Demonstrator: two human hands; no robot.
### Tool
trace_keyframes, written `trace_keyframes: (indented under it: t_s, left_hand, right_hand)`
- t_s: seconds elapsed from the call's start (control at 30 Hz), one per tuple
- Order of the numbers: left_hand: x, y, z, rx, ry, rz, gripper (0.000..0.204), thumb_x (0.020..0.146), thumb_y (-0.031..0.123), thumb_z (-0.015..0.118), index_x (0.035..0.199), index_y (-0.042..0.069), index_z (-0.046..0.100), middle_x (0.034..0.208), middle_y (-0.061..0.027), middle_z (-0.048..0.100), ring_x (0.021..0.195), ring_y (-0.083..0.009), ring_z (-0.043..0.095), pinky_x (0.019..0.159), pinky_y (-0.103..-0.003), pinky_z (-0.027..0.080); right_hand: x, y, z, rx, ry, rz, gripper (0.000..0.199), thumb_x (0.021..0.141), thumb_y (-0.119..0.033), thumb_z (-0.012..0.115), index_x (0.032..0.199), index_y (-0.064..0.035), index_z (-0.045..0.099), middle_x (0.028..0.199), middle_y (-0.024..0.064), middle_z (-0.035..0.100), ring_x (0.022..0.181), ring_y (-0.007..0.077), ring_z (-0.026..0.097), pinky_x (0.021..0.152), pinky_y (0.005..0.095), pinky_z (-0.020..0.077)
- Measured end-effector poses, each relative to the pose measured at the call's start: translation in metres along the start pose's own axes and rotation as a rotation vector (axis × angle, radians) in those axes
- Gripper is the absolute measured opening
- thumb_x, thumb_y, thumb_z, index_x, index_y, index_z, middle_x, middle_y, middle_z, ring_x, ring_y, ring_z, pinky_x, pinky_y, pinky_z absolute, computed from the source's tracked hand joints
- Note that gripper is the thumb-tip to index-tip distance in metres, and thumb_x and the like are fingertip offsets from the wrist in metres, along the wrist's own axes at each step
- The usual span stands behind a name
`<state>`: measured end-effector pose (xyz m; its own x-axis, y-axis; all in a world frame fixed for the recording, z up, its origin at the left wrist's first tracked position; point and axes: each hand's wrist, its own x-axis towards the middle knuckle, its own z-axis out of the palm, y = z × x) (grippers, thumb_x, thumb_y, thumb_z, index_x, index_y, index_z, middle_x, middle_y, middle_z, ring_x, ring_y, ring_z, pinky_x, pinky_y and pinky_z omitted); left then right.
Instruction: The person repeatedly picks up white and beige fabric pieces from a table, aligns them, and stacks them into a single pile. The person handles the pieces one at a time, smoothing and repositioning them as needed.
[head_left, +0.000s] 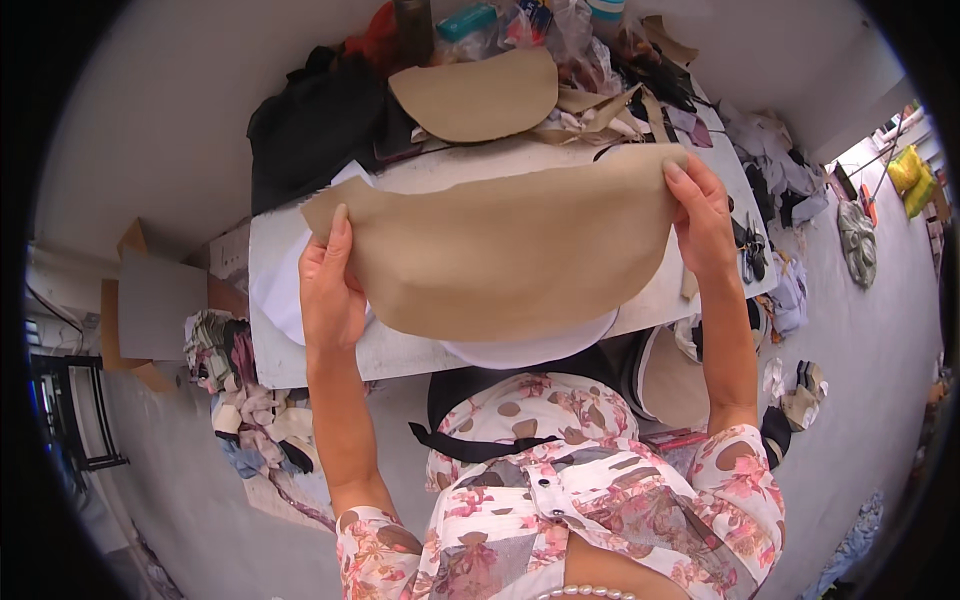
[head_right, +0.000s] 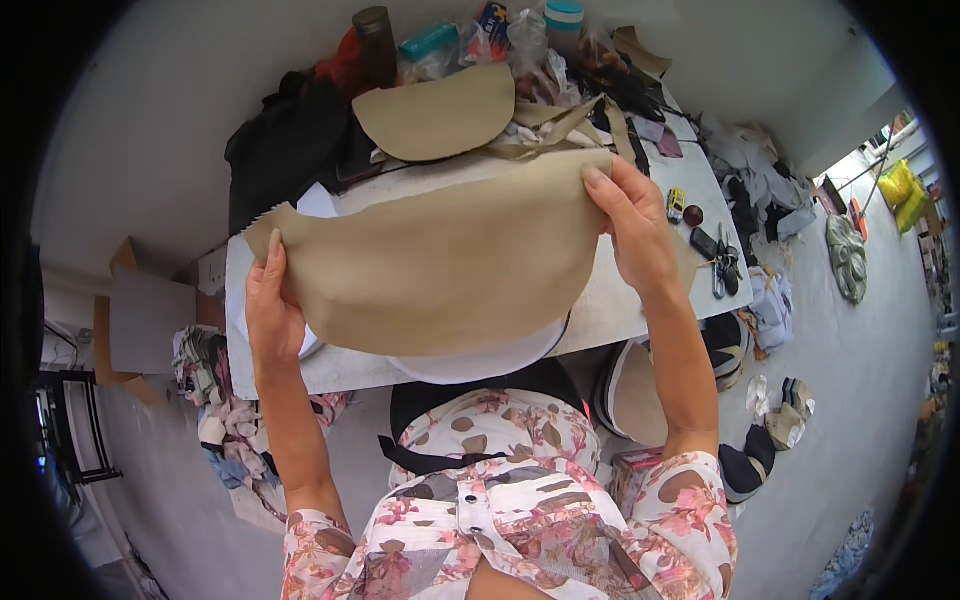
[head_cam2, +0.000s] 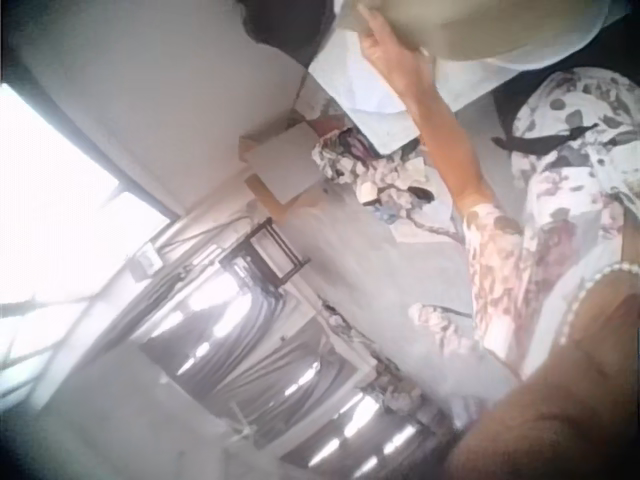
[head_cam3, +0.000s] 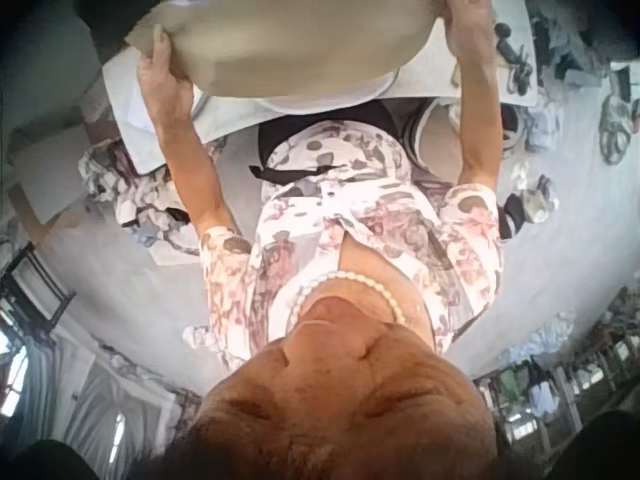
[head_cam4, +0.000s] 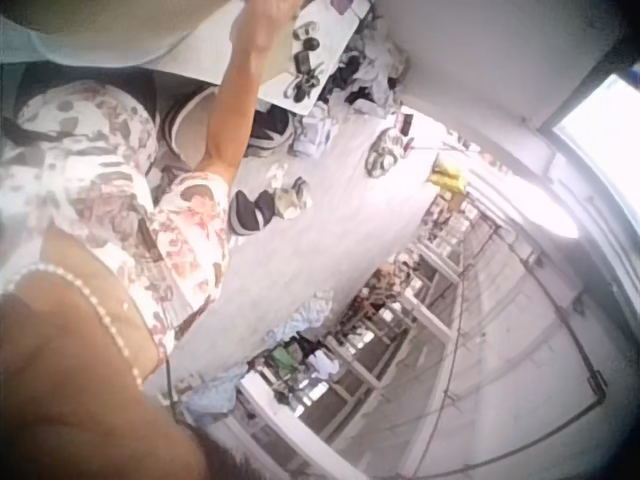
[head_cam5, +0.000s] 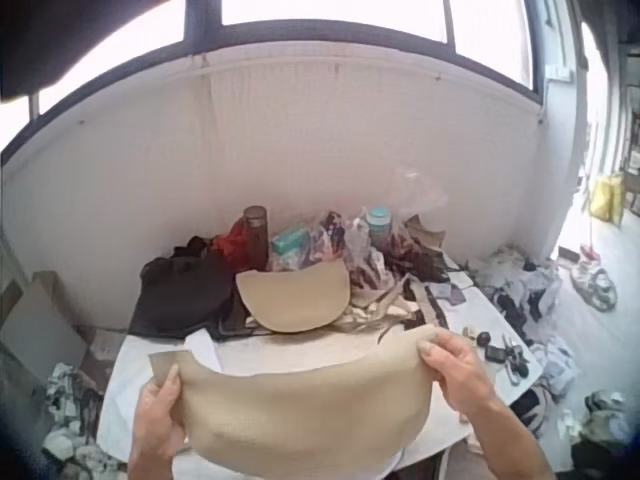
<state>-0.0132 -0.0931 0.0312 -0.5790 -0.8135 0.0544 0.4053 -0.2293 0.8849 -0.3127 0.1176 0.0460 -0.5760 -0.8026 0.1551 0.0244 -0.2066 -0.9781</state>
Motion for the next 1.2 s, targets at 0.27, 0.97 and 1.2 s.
trace_keyframes:
  t_s: [0.27, 0.97, 1.2]
  left_hand:
    - [-0.012, -0.039, -0.011, 0.036, 0.077, -0.165, 0.024, 0.1, 0.02, 0.054, 0.114, 0.002, 0.061, 0.109, -0.0051, 0.067, 0.093, -0.01, 0.065, 0.08, -0.024, 0.053]
    - [0.021, -0.091, -0.021, 1.021, 0.26, 0.039, 0.021, 0.089, 0.017, 0.07, 0.089, -0.003, 0.065, 0.064, 0.0045, 0.057, 0.059, -0.0008, 0.044, 0.053, -0.02, 0.037]
    - [0.011, -0.08, -0.014, 1.314, 0.318, 0.267, 0.036, 0.086, 0.018, 0.072, 0.116, 0.003, 0.061, 0.085, -0.0028, 0.064, 0.07, -0.0095, 0.055, 0.061, -0.024, 0.043]
  right_hand:
    - [-0.026, 0.035, -0.011, -0.072, 0.032, 0.133, 0.027, 0.098, -0.026, 0.054, 0.113, -0.0058, 0.064, 0.09, -0.0048, 0.065, 0.073, 0.0004, 0.055, 0.06, 0.0173, 0.0433]
    - [-0.005, 0.113, -0.008, -0.847, 0.237, -0.148, 0.018, 0.088, -0.013, 0.066, 0.087, -0.0021, 0.052, 0.058, 0.0124, 0.055, 0.047, 0.0265, 0.05, 0.048, 0.0351, 0.0391]
    - [-0.005, 0.081, 0.001, -1.157, 0.31, -0.01, 0.041, 0.085, -0.025, 0.07, 0.121, -0.0105, 0.057, 0.087, 0.0099, 0.067, 0.078, 0.0264, 0.065, 0.066, 0.0375, 0.0491]
